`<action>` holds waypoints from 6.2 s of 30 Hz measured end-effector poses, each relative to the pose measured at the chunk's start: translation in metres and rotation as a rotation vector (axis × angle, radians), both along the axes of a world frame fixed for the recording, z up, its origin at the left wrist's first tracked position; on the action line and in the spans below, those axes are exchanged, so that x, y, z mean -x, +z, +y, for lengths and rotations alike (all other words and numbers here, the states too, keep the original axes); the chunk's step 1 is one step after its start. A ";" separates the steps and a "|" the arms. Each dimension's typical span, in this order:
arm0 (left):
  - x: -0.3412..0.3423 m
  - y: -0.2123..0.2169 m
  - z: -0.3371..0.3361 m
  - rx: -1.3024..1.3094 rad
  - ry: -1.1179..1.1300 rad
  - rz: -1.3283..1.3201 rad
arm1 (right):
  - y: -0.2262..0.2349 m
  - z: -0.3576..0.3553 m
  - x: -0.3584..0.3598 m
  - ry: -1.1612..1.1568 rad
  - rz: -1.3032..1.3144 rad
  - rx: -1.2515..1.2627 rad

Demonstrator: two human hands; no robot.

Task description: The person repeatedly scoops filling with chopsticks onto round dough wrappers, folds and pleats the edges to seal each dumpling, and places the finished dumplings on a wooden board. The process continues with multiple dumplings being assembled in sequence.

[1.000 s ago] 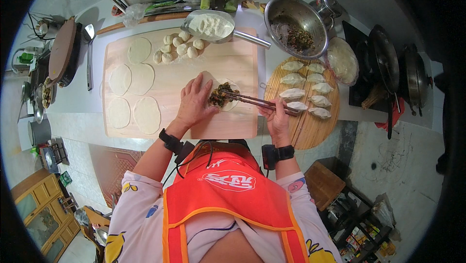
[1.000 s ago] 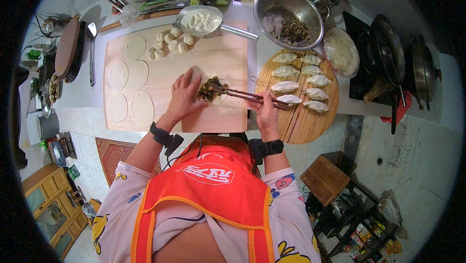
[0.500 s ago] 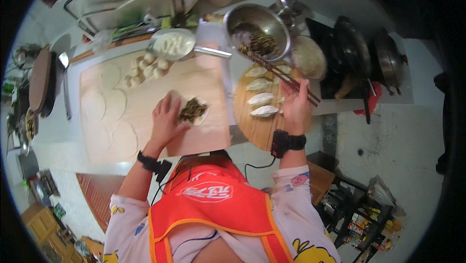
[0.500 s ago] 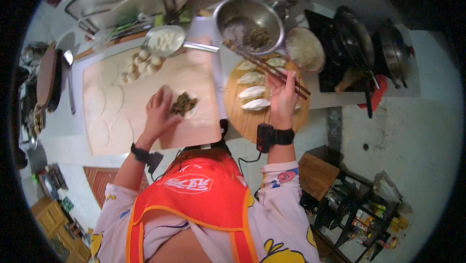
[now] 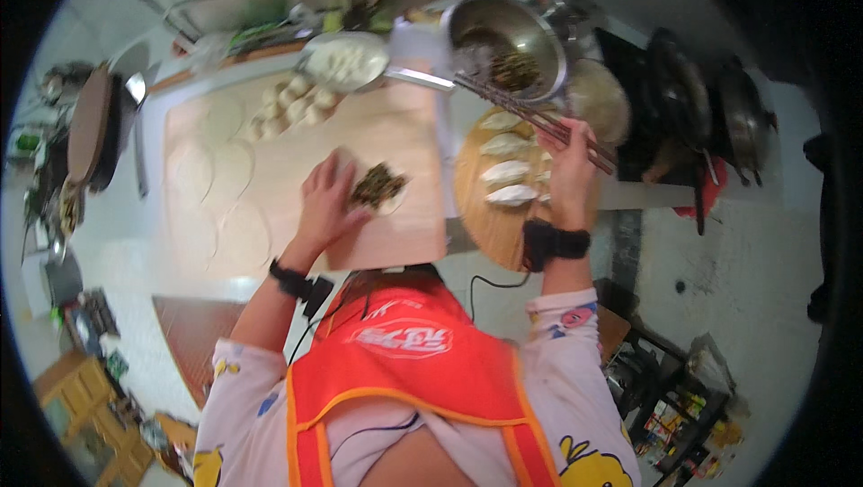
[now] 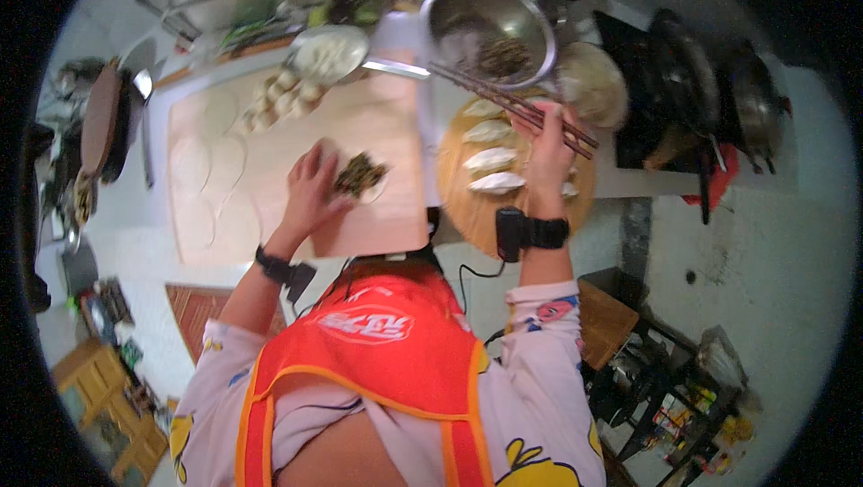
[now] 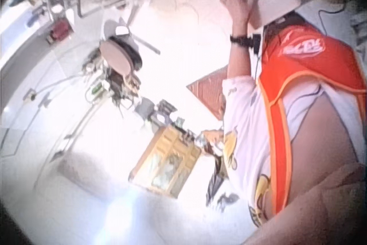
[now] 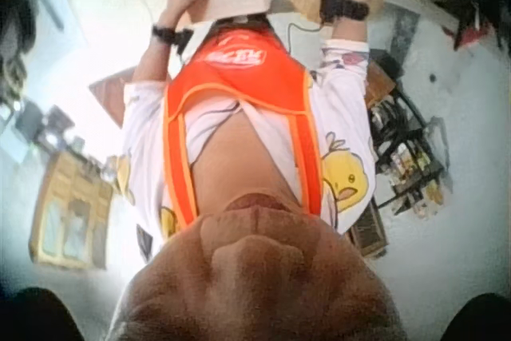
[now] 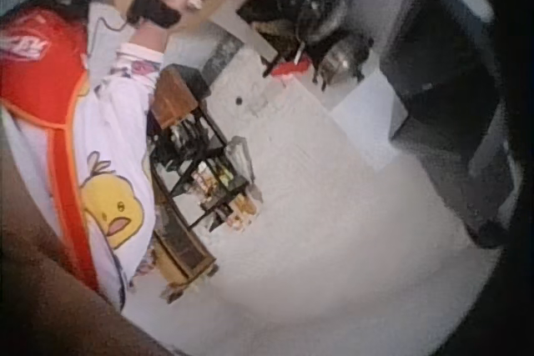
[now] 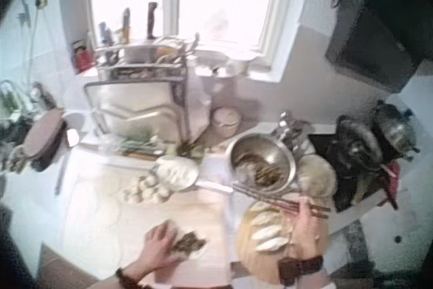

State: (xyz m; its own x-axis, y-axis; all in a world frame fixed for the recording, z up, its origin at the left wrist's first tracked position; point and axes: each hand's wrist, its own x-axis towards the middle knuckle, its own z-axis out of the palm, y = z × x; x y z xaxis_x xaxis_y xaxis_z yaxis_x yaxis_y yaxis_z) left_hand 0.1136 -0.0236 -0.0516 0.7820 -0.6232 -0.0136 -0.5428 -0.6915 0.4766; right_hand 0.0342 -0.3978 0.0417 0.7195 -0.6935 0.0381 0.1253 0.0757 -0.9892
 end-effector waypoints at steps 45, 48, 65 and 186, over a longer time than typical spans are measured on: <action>0.003 0.006 -0.001 -0.008 0.031 0.044 | -0.095 0.104 0.049 0.285 0.151 -0.473; 0.004 0.007 -0.002 -0.021 0.031 0.051 | -0.088 0.104 0.051 0.294 0.151 -0.466; 0.004 0.010 -0.012 -0.016 0.062 0.021 | -0.093 0.074 0.058 0.095 0.151 -0.512; -0.008 0.012 -0.023 0.272 -0.207 -0.121 | -0.073 0.150 -0.002 0.452 0.203 1.232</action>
State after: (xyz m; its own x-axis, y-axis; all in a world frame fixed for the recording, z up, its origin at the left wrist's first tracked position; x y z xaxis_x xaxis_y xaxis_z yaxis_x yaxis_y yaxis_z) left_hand 0.1221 -0.0466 -0.0400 0.6248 -0.7364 0.2596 -0.7218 -0.4179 0.5517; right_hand 0.0363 -0.2473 -0.0310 0.9438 0.0172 0.3300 0.1695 -0.8824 -0.4389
